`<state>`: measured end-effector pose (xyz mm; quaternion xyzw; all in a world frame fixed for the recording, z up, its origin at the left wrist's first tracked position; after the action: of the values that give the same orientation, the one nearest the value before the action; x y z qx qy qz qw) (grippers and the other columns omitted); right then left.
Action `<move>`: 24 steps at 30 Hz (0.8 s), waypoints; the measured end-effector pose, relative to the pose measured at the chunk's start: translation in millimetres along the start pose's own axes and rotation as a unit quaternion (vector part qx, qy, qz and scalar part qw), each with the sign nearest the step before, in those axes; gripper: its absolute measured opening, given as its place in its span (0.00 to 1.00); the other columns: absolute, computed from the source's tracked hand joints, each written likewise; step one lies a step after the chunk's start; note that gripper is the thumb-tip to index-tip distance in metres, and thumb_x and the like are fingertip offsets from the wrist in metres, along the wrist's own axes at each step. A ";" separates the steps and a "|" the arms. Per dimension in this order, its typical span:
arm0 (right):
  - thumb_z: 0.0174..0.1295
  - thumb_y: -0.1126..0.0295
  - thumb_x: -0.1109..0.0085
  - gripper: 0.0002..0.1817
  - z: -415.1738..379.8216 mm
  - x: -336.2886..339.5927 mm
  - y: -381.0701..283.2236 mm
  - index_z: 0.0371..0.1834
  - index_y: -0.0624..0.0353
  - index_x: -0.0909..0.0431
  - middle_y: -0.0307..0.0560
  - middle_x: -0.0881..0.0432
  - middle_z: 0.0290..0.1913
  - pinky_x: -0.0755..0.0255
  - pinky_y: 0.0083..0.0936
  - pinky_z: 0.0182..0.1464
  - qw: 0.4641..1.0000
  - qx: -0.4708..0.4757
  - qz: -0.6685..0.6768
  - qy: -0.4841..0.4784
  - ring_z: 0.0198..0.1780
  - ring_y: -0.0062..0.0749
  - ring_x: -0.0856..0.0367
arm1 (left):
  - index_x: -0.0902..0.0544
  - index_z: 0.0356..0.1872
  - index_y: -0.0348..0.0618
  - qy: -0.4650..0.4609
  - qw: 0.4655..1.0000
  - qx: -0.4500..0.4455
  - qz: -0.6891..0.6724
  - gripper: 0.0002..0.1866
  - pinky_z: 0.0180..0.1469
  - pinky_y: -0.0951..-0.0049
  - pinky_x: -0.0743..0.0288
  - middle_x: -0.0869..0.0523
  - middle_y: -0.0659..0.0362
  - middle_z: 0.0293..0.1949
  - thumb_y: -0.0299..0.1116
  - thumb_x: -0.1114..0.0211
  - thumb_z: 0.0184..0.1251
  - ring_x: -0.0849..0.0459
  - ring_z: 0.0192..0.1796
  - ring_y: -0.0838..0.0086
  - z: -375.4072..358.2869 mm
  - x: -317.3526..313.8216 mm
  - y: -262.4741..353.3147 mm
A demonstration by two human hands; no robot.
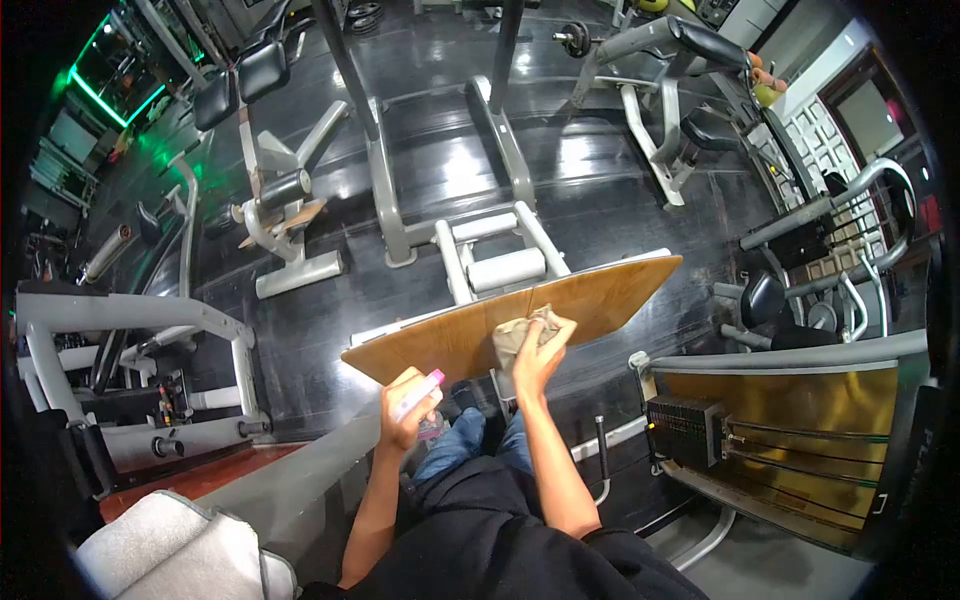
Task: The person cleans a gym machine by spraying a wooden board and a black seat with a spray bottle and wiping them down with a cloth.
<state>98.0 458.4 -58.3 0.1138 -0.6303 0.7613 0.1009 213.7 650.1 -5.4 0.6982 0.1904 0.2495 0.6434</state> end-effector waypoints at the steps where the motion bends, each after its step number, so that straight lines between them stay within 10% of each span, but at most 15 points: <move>1: 0.68 0.70 0.45 0.12 -11.4 -4.8 -9.4 0.45 0.68 0.31 0.62 0.23 0.42 0.31 0.42 0.53 0.999 0.014 0.017 -0.025 0.47 0.54 0.23 | 0.19 0.26 0.33 0.001 1.000 0.002 0.000 0.11 0.23 0.78 0.36 0.23 0.58 0.25 0.31 0.40 0.62 0.23 0.20 0.78 -2.2 1.4 -3.6; 7: 0.61 0.69 0.37 0.11 -60.1 -20.4 -3.0 0.41 0.62 0.25 0.54 0.18 0.41 0.25 0.39 0.48 0.969 0.090 -0.050 -0.226 0.46 0.52 0.18 | 0.19 0.27 0.33 0.022 0.999 0.016 -0.021 0.10 0.24 0.75 0.34 0.23 0.57 0.26 0.32 0.40 0.61 0.24 0.21 0.76 -13.2 11.3 -12.1; 15: 0.66 0.72 0.43 0.09 8.7 8.7 -3.5 0.43 0.66 0.29 0.59 0.17 0.40 0.25 0.39 0.48 0.999 0.050 -0.016 -0.013 0.43 0.49 0.17 | 0.19 0.27 0.32 0.068 0.997 0.011 -0.044 0.10 0.23 0.76 0.36 0.23 0.57 0.27 0.30 0.40 0.63 0.25 0.19 0.77 -15.4 14.6 -14.8; 24: 0.67 0.72 0.44 0.09 -37.0 -11.2 -3.1 0.44 0.64 0.29 0.58 0.17 0.41 0.27 0.38 0.51 0.995 0.010 0.049 -0.090 0.45 0.45 0.18 | 0.20 0.25 0.32 0.112 0.993 0.029 -0.037 0.10 0.19 0.74 0.38 0.28 0.59 0.23 0.29 0.38 0.62 0.28 0.16 0.77 -18.9 5.7 -17.8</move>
<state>107.9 495.2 -65.5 0.1517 -0.6338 0.7584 0.0057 208.0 670.4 -21.6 0.6765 0.2940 0.2969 0.6065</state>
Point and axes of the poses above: each hand's wrist, its own z-axis towards the middle knuckle, its own x-axis out of the back of the hand, y = z × x, the point moved 2 cm from there along z, towards the middle knuckle
